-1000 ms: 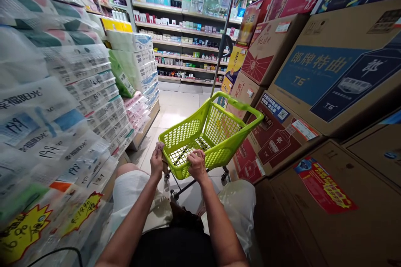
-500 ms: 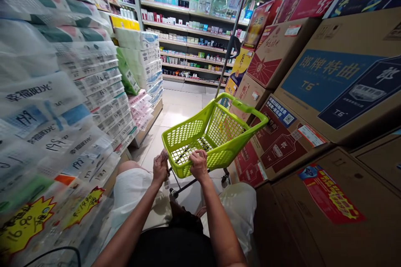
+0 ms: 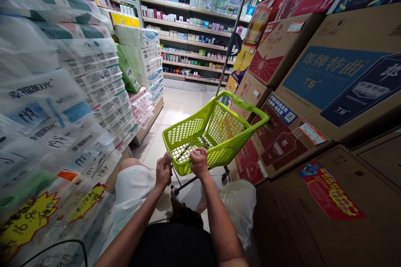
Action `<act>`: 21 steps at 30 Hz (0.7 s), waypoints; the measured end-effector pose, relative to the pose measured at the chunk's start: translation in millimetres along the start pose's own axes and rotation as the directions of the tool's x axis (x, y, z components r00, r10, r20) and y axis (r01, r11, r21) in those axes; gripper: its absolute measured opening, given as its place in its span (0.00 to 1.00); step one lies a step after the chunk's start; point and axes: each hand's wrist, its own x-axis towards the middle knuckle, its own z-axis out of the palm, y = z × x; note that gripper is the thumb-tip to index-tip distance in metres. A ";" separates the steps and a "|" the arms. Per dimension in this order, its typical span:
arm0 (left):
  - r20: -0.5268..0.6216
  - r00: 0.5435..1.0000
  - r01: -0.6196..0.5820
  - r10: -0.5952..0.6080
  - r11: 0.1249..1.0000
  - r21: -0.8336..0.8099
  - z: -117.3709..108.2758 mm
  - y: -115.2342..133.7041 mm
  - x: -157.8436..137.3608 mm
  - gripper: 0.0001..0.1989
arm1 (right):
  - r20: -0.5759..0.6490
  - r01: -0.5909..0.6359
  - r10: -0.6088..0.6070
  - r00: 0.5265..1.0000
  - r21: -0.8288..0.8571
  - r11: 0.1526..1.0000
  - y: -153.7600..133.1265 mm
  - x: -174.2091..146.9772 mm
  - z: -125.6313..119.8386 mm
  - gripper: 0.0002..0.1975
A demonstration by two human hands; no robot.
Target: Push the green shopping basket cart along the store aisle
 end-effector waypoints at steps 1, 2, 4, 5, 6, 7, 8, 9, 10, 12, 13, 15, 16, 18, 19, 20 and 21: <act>-0.005 1.000 0.009 -0.009 1.000 -0.004 0.3 2.5 -1.8 0.16 | 0.012 0.005 -0.005 1.000 -0.002 1.000 0.0 0.3 -1.2 0.14; -0.017 0.999 0.032 -0.032 0.999 0.001 0.6 6.2 2.6 0.16 | 0.028 0.009 -0.009 1.000 -0.006 1.000 0.0 0.8 -2.1 0.14; -0.051 0.994 0.096 -0.095 0.995 0.022 1.1 14.6 22.6 0.14 | 0.048 0.004 -0.003 0.999 -0.021 1.000 -0.1 2.6 -2.8 0.15; -0.060 0.991 0.120 -0.118 0.992 0.027 1.5 18.1 32.4 0.13 | 0.053 -0.003 0.005 0.999 -0.027 1.000 -0.4 3.6 -2.6 0.15; -0.065 0.989 0.137 -0.135 0.990 0.028 2.2 20.6 38.6 0.13 | 0.057 -0.010 0.011 0.998 -0.029 1.000 -0.7 4.5 -2.2 0.15; -0.069 0.987 0.146 -0.144 0.989 0.025 3.0 21.8 39.3 0.13 | 0.058 -0.016 0.018 0.998 -0.029 0.999 -1.2 5.4 -1.9 0.15; -0.067 0.987 0.145 -0.143 0.989 0.020 3.9 21.7 33.9 0.13 | 0.059 -0.020 0.022 0.998 -0.027 0.999 -1.7 6.0 -1.7 0.15; -0.063 0.989 0.135 -0.134 0.991 0.014 4.8 20.5 22.9 0.14 | 0.061 -0.022 0.023 0.998 -0.024 0.999 -2.1 6.4 -1.8 0.15; -0.055 0.991 0.120 -0.120 0.993 0.007 5.5 18.7 8.2 0.14 | 0.065 -0.023 0.024 0.998 -0.021 1.000 -2.5 6.7 -2.2 0.15; -0.024 0.997 0.078 -0.078 0.997 -0.001 6.4 15.4 -22.1 0.16 | 0.075 -0.026 0.027 0.997 -0.016 1.000 -2.9 6.7 -4.0 0.15; -0.007 0.998 0.060 -0.060 0.998 0.000 6.5 15.1 -32.3 0.16 | 0.080 -0.028 0.029 0.996 -0.014 1.000 -3.0 6.7 -5.0 0.15; 0.010 0.999 0.049 -0.049 0.999 0.009 6.3 17.7 -35.3 0.16 | 0.084 -0.029 0.030 0.996 -0.012 1.000 -3.2 6.8 -6.6 0.16; 0.004 0.998 0.062 -0.062 0.998 0.020 6.3 20.1 -28.4 0.15 | 0.083 -0.028 0.030 0.996 -0.014 0.999 -3.4 7.0 -7.0 0.16; -0.031 0.993 0.115 -0.113 0.992 0.043 6.4 25.0 -7.0 0.15 | 0.082 -0.025 0.027 0.996 -0.024 0.999 -4.1 7.8 -6.6 0.16; -0.052 0.989 0.140 -0.138 0.989 0.050 6.8 26.6 2.2 0.14 | 0.083 -0.024 0.027 0.996 -0.031 0.999 -4.5 8.3 -6.0 0.16; -0.068 0.986 0.155 -0.152 0.987 0.050 7.4 27.3 7.5 0.14 | 0.086 -0.024 0.027 0.996 -0.037 0.999 -5.0 8.7 -5.2 0.16; -0.075 0.986 0.154 -0.151 0.987 0.044 8.1 27.1 7.5 0.15 | 0.087 -0.025 0.029 0.996 -0.042 0.999 -5.4 9.1 -4.3 0.16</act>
